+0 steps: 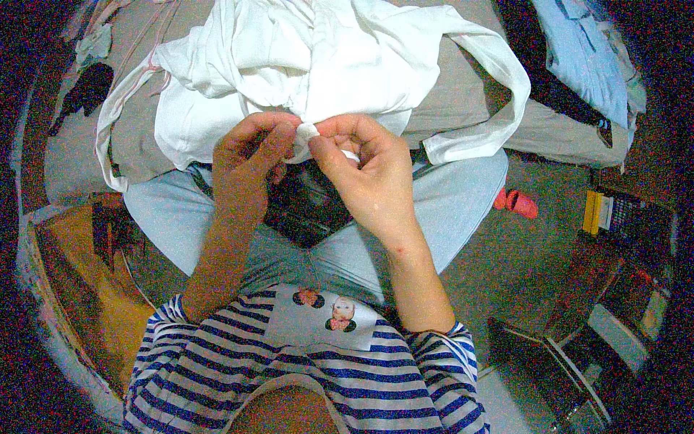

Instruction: The person sits on the floor and repeatedly ties and adjusts a knot in a white drawstring attached to a white hoodie. The hands manipulate the string to form and tighten the knot throughout the clip.

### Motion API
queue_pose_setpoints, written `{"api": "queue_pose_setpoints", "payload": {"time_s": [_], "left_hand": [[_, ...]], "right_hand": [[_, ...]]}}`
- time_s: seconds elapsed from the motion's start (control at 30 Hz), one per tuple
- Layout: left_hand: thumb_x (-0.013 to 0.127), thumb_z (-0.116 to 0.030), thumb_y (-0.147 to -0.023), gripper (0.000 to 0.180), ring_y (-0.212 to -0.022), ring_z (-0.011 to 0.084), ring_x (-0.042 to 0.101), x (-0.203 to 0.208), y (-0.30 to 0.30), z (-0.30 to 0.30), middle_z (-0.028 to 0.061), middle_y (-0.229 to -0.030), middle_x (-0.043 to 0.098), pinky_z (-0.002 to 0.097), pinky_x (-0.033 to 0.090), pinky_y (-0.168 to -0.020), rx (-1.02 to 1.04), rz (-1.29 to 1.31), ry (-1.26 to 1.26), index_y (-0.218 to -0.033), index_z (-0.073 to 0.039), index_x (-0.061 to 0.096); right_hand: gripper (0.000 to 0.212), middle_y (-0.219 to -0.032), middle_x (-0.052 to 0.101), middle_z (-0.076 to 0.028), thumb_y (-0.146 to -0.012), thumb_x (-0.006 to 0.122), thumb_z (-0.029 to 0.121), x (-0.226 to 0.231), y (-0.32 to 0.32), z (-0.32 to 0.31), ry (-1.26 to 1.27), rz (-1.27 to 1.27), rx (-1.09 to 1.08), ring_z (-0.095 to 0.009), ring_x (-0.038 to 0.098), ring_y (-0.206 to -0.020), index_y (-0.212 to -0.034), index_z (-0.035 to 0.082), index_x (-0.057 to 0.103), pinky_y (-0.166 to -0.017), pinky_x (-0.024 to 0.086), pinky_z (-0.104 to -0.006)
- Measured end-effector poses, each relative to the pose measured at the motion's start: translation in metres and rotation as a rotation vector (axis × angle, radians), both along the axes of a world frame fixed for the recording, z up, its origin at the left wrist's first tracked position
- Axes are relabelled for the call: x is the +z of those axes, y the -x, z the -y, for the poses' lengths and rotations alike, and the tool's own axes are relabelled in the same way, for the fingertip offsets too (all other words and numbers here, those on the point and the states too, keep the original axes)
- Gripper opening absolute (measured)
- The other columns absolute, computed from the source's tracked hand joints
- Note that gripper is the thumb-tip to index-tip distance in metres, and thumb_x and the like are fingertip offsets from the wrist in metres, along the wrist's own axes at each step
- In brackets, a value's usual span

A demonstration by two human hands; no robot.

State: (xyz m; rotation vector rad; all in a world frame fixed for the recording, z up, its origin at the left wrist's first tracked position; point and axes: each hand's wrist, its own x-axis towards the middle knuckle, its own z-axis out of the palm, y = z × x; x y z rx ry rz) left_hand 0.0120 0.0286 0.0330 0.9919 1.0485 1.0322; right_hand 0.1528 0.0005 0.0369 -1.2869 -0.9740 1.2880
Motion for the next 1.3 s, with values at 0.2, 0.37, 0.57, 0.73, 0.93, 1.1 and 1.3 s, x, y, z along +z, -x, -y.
{"api": "queue_pose_setpoints", "payload": {"time_s": [0.2,0.37,0.57,0.73,0.93,1.1,1.3], "left_hand": [[0.061,-0.013,-0.08,0.013,-0.05,0.0033,0.046,0.002,0.005,-0.007,0.0,-0.062,0.057,0.0164,0.036,-0.042,-0.081,-0.128,-0.025,-0.085,-0.001,0.063],[0.061,-0.009,-0.079,0.013,-0.06,0.008,0.058,0.003,0.003,-0.011,0.0043,-0.069,0.061,0.019,0.047,-0.052,-0.119,-0.125,-0.097,-0.086,0.001,0.062],[0.061,-0.007,-0.078,0.013,-0.063,0.0099,0.059,0.005,0.002,-0.011,0.0066,-0.072,0.062,0.0202,0.049,-0.056,-0.142,-0.107,-0.099,-0.086,0.003,0.06],[0.062,-0.005,-0.076,0.012,-0.061,0.0097,0.058,0.003,0.002,-0.011,0.0062,-0.069,0.061,0.0193,0.047,-0.055,-0.12,-0.029,0.005,-0.085,0.003,0.06],[0.061,-0.007,-0.076,0.012,-0.06,0.0093,0.057,-0.008,0.0,-0.01,0.0053,-0.07,0.06,0.0193,0.046,-0.055,-0.058,0.122,0.139,-0.083,0.002,0.06],[0.06,-0.008,-0.077,0.012,-0.061,0.009,0.057,-0.011,0.0,-0.009,0.005,-0.07,0.06,0.0193,0.046,-0.057,-0.06,0.213,0.19,-0.083,0.002,0.06],[0.06,-0.007,-0.076,0.011,-0.061,0.0073,0.056,-0.004,-0.003,-0.007,0.0037,-0.07,0.06,0.0185,0.045,-0.056,-0.052,0.098,0.136,-0.082,0.002,0.06]], "right_hand": [[0.01,-0.076,0.059,0.0,-0.078,0.06,0.006,0.0,0.0,0.001,-0.022,0.025,0.002,-0.004,0.053,-0.069,-0.085,0.0,0.059,-0.058,0.044,-0.017],[0.01,-0.079,0.059,-0.001,-0.079,0.06,0.006,0.001,-0.002,0.0,-0.031,0.055,0.016,-0.005,0.054,-0.072,-0.086,0.0,0.059,-0.06,0.045,-0.0179],[0.01,-0.079,0.06,-0.002,-0.078,0.06,0.005,0.0,-0.004,0.0,-0.087,0.092,0.016,-0.007,0.055,-0.073,-0.086,0.0,0.059,-0.062,0.045,-0.0189],[0.01,-0.078,0.061,-0.003,-0.077,0.061,0.004,-0.003,-0.003,0.001,-0.118,0.158,-0.016,-0.007,0.055,-0.072,-0.085,0.0,0.06,-0.06,0.044,-0.0193],[0.01,-0.076,0.061,-0.003,-0.073,0.061,0.003,-0.001,-0.004,0.0,-0.174,0.26,-0.018,-0.006,0.054,-0.066,-0.084,0.002,0.061,-0.055,0.042,-0.0194],[0.012,-0.071,0.059,-0.005,-0.068,0.061,0.0,-0.001,-0.005,-0.004,-0.362,0.47,-0.033,-0.01,0.054,-0.059,-0.079,0.003,0.061,-0.051,0.042,-0.0211],[0.011,-0.069,0.056,-0.007,-0.064,0.061,-0.001,-0.001,-0.007,-0.009,-0.535,0.608,-0.032,-0.015,0.054,-0.057,-0.074,0.002,0.057,-0.05,0.042,-0.0236]]}}
